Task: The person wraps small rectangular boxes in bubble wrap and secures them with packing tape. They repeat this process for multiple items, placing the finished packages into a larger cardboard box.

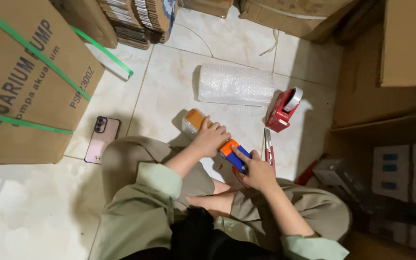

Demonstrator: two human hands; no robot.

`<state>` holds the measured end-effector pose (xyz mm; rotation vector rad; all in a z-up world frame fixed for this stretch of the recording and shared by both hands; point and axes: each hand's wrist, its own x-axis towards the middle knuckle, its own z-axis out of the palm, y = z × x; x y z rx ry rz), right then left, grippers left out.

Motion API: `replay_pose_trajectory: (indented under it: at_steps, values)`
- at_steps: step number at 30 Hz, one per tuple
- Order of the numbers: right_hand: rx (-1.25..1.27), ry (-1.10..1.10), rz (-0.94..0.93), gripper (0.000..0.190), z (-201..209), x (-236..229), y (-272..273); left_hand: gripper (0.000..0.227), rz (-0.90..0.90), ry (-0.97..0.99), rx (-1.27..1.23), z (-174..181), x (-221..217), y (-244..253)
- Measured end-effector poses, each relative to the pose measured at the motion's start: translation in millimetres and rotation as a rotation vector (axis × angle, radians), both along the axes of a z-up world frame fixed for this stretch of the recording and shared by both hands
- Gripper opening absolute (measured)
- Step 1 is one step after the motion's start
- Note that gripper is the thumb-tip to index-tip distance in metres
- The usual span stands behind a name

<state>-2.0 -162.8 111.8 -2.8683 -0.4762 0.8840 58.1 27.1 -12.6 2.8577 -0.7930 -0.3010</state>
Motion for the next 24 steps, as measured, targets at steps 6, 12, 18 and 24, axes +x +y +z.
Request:
replay_pose_trajectory:
  at_steps: [6,12,18,24]
  values:
    - [0.178,-0.047,-0.112,0.08,41,-10,1,0.083,-0.207,0.271,-0.906,40,18,41]
    - [0.128,-0.03,-0.095,0.076,26,-10,-3,0.072,-0.072,0.521,-1.041,28,52,96]
    - [0.102,-0.073,-0.094,0.074,17,-3,3,0.098,-0.065,0.315,-0.623,125,10,45]
    - [0.195,-0.086,-0.099,0.08,9,1,5,0.077,-0.081,0.08,-0.247,61,19,13]
